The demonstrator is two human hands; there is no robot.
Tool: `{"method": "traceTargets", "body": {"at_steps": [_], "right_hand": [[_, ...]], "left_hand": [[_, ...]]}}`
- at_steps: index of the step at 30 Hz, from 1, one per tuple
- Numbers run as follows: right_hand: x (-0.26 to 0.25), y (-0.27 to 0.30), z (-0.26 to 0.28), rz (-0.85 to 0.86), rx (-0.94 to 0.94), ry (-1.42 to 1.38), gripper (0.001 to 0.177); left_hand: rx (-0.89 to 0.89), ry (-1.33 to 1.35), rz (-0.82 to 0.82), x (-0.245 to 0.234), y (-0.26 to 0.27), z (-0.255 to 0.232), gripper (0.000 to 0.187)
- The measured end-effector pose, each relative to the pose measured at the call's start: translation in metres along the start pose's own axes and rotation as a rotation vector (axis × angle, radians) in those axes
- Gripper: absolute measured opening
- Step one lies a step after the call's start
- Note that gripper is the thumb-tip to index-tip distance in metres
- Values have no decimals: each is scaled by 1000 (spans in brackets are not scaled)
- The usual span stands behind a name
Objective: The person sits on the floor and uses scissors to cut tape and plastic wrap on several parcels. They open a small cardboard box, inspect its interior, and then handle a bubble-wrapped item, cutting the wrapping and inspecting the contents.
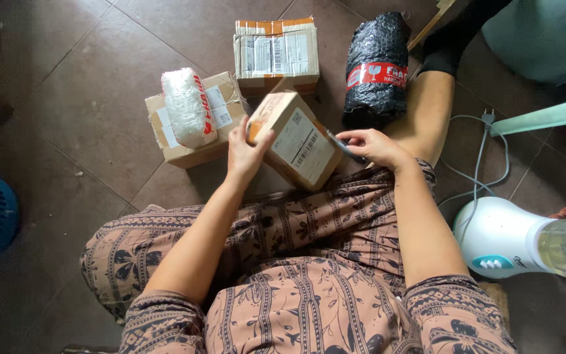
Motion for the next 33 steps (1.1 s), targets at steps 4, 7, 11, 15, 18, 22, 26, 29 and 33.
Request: {"method": "traceTargets", "body": {"at_steps": [4,7,11,15,18,22,26,29,33], "right_hand": [[7,-1,-5,110,21,-82,48],[7,0,-8,135,10,-111,47],[2,-1,-6,143,-27,-80,48],[5,-2,-4,181,-74,-59,50],[7,-3,-5,172,-45,-61,50],[6,-6,-6,135,-32,-61,47],[-1,-3,-4,134,-117,-161,47],[-10,3,-2,101,-165,-226,47],[-12,12,5,52,-230,-288,51]], "left_hand": [[-35,-89,94,-1,-11,-20,108],[-65,-251,247,-4,-18,-31,114],[-78,-463,542,-5,-35,-31,123],[31,-223,716,3,-69,-33,131],[18,-263,745,20,-84,-37,130],[-10,-240,654,29,-88,-46,121],[30,-236,595,20,-87,-59,123],[72,-171,493,3,-80,-74,116],[193,-242,269,-11,-46,-99,97]]}}
Point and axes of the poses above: each hand's wrist, its own y-axis away from the middle knuckle, its own x-axis out of the palm, z = x × y, the point moved 4 cm from there along -y, towards the middle knuckle, and after that the axes turned 2 degrees about x, right-handed, at the moved point
